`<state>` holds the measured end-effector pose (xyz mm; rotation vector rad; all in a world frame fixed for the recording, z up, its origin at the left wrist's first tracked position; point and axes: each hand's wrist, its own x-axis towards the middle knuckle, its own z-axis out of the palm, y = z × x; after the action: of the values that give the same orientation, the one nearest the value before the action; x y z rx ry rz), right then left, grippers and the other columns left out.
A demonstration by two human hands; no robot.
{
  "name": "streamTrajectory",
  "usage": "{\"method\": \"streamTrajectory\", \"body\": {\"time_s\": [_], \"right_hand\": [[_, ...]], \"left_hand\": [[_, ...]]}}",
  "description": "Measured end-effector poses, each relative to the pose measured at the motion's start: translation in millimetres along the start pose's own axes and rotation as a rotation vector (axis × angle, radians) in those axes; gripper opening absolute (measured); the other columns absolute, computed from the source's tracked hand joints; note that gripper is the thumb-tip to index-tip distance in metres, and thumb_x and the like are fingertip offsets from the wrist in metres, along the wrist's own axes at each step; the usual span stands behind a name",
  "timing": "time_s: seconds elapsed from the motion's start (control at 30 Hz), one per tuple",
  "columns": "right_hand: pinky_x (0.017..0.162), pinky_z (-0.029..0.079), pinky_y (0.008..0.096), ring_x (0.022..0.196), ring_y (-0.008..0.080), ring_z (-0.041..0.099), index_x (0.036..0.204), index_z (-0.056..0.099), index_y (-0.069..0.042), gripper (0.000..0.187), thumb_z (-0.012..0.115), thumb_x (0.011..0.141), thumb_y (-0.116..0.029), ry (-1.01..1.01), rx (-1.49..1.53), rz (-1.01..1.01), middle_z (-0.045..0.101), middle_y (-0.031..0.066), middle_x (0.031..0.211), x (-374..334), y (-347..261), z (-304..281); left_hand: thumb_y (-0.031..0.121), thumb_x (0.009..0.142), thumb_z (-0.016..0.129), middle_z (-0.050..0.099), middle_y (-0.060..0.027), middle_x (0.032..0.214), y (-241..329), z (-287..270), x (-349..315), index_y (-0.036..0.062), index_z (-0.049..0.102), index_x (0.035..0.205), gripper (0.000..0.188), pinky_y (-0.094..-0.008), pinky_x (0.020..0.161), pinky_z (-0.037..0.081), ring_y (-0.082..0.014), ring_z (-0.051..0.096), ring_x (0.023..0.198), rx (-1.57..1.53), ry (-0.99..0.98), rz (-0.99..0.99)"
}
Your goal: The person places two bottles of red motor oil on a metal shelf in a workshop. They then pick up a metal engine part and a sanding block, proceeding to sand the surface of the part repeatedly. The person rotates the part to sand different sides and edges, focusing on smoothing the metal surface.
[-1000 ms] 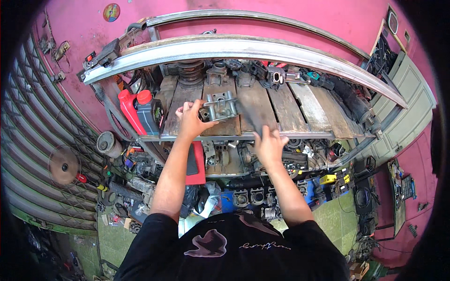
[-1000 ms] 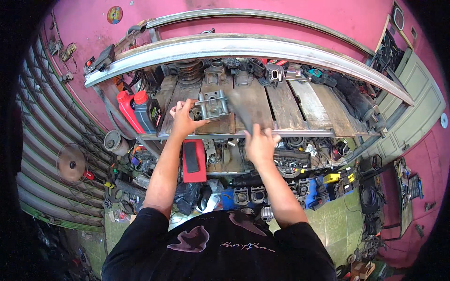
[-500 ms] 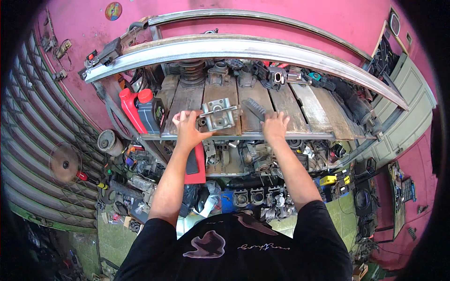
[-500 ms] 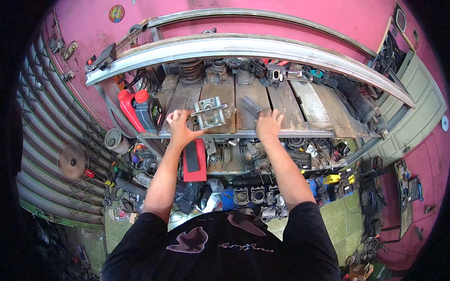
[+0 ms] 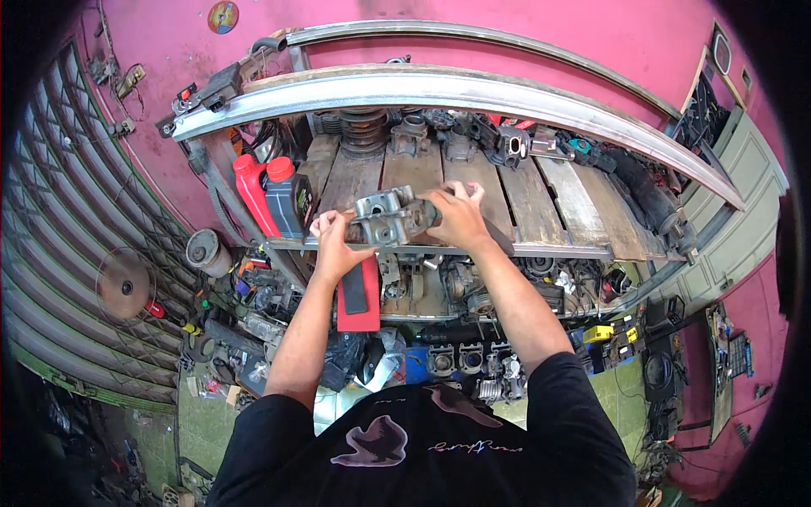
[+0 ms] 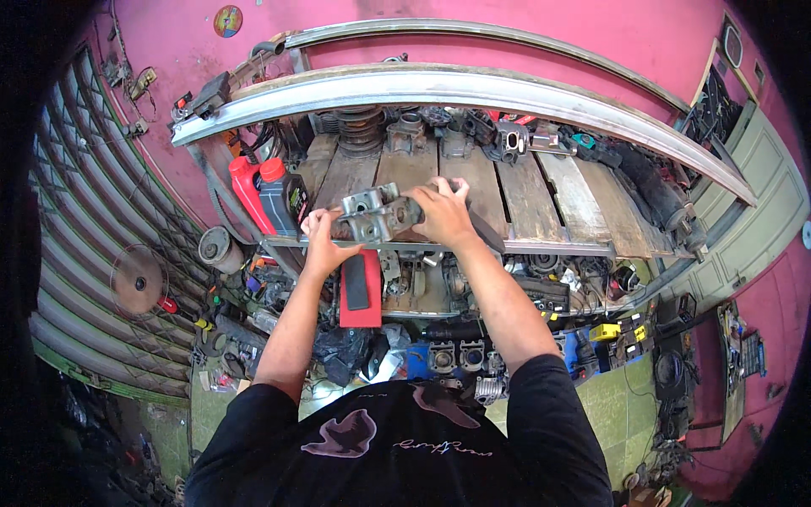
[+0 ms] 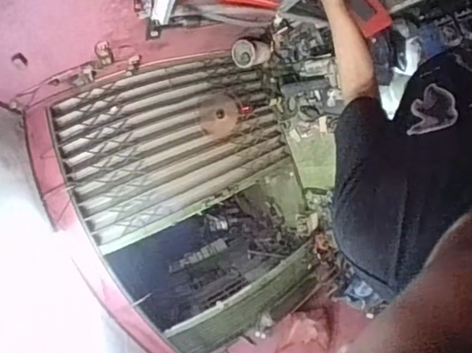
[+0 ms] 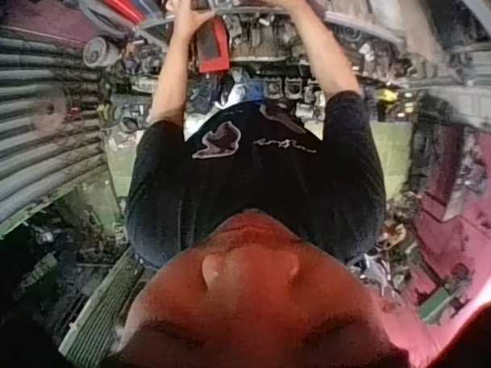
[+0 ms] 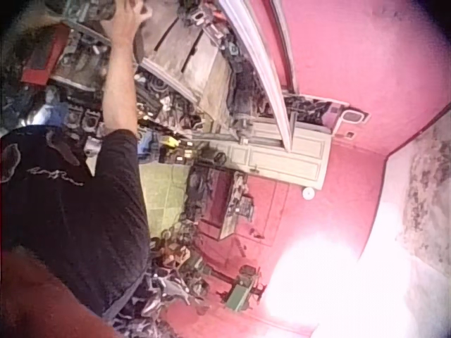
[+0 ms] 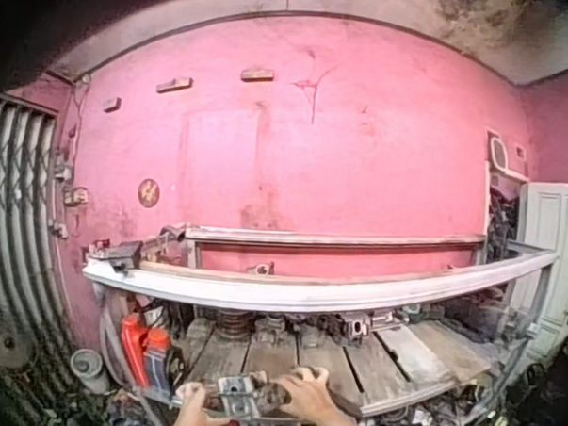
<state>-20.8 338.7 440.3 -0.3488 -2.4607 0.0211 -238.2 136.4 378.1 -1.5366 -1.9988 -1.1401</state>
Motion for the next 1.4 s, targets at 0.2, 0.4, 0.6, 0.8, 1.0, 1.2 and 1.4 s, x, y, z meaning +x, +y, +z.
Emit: {"method": "streamTrajectory", "body": {"time_s": [0.2, 0.4, 0.6, 0.8, 1.0, 1.2, 1.4], "right_hand": [[0.108, 0.027, 0.0643, 0.126, 0.0229, 0.050, 0.126, 0.066, -0.027, 0.068, 0.090, 0.063, -0.023, 0.086, -0.164, 0.006, 0.057, -0.0020, 0.119, -13, -21, -24], [0.109, 0.026, 0.0659, 0.127, 0.0247, 0.050, 0.128, 0.065, -0.027, 0.069, 0.090, 0.063, -0.024, -0.006, -0.180, 0.055, 0.058, -0.0013, 0.120, -12, -22, -32], [0.111, 0.022, 0.0672, 0.130, 0.0269, 0.050, 0.132, 0.063, -0.033, 0.071, 0.090, 0.067, -0.031, 0.029, -0.146, 0.098, 0.060, -0.0063, 0.127, -19, -27, -22], [0.112, 0.021, 0.0677, 0.129, 0.0277, 0.049, 0.134, 0.062, -0.033, 0.074, 0.091, 0.066, -0.027, 0.042, -0.086, 0.117, 0.061, -0.0089, 0.132, -25, -24, -22], [0.115, 0.018, 0.0674, 0.132, 0.0271, 0.049, 0.134, 0.063, -0.033, 0.076, 0.092, 0.065, -0.028, 0.044, -0.027, 0.167, 0.063, -0.0104, 0.133, -13, -20, -25], [0.114, 0.021, 0.0709, 0.140, 0.0326, 0.042, 0.151, 0.046, -0.022, 0.097, 0.094, 0.067, -0.036, -0.016, -0.181, 0.441, 0.053, 0.0078, 0.146, -16, -20, -34], [0.113, 0.023, 0.0728, 0.129, 0.0352, 0.053, 0.120, 0.071, -0.012, 0.038, 0.074, 0.083, -0.023, -0.372, -0.474, 0.727, 0.071, 0.0108, 0.119, -74, 37, -21]], "left_hand": [[0.026, 0.052, 0.097, 0.045, -0.0041, 0.159, 40, 11, 22, 0.0125, 0.046, 0.146, 0.108, -0.0590, 0.113, 0.026, -0.0399, 0.041, 0.138, 0.085, -0.065, -0.154], [0.035, 0.052, 0.098, 0.050, -0.0005, 0.155, 74, 12, 34, 0.0162, 0.051, 0.142, 0.104, -0.0581, 0.111, 0.026, -0.0362, 0.044, 0.136, 0.042, -0.057, 0.087], [0.038, 0.051, 0.097, 0.053, 0.0005, 0.153, 53, 13, 36, 0.0146, 0.070, 0.119, 0.077, -0.0583, 0.107, 0.030, -0.0305, 0.050, 0.129, 0.097, -0.038, 0.158], [0.039, 0.052, 0.095, 0.053, -0.0027, 0.155, 38, 24, 36, 0.0156, 0.071, 0.118, 0.073, -0.0560, 0.105, 0.031, -0.0295, 0.052, 0.125, 0.056, 0.037, 0.281], [0.041, 0.053, 0.097, 0.053, -0.0030, 0.154, 37, 34, 31, 0.0141, 0.061, 0.130, 0.089, -0.0577, 0.107, 0.029, -0.0316, 0.050, 0.130, 0.097, 0.078, 0.212], [0.033, 0.052, 0.099, 0.055, -0.0033, 0.154, 25, 28, 39, 0.0120, 0.064, 0.124, 0.083, -0.0525, 0.109, 0.027, -0.0309, 0.051, 0.125, -0.003, 0.014, 0.124], [0.032, 0.050, 0.099, 0.056, -0.0027, 0.153, 23, 26, 44, 0.0127, 0.065, 0.123, 0.083, -0.0511, 0.109, 0.028, -0.0293, 0.052, 0.122, -0.043, 0.001, 0.127]]}}
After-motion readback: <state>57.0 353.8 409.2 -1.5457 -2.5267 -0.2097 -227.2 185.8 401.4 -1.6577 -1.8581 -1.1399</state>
